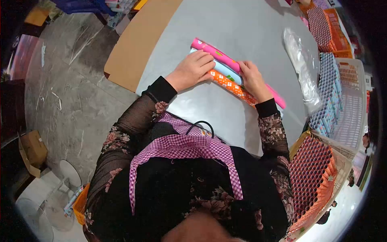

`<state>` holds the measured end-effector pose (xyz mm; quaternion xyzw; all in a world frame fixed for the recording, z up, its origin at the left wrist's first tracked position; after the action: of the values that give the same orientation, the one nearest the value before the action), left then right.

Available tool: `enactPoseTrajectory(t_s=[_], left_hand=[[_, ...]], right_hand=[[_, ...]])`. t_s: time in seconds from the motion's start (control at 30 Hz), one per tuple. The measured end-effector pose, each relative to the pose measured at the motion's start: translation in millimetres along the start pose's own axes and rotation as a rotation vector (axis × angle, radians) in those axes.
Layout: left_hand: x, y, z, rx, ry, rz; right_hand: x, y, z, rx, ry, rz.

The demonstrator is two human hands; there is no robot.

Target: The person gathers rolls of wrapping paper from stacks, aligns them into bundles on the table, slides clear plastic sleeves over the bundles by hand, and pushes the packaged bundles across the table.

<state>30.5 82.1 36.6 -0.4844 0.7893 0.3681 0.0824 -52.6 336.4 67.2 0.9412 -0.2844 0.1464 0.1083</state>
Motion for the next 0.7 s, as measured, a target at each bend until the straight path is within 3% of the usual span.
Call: enactPoseTrajectory(t_s=[0.33,0.4,0.6,0.7], left_hand=[[0.0,0.9,0.3,-0.036,0.013,0.015],[0.5,0.5,0.1,-0.042,-0.019,0.028],[-1.5,2.3,-4.2,-0.038,0.007,0.014],[-0.2,1.4,-0.3,-0.081,-0.025,0.038]], right_hand=[[5.7,-15.0,8.9,-0.051,0.127,-0.002],[16.2,-17.6,1.7,0.053,0.152,0.09],[34.9,-17.4,1.8,0.067,-0.02,-0.004],[36.8,-18.3,8.1,0.101,-0.013,0.111]])
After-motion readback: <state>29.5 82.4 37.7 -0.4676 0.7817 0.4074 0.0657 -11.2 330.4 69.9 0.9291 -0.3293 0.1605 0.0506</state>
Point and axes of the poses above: each hand's wrist, its own y-axis towards the middle knuckle, its own z-axis out of the palm, x = y × z, the point moved 1 cm from there along y, towards the middle knuckle, and after that the axes turned 9 degrees about -z, right-handed, at the moved point
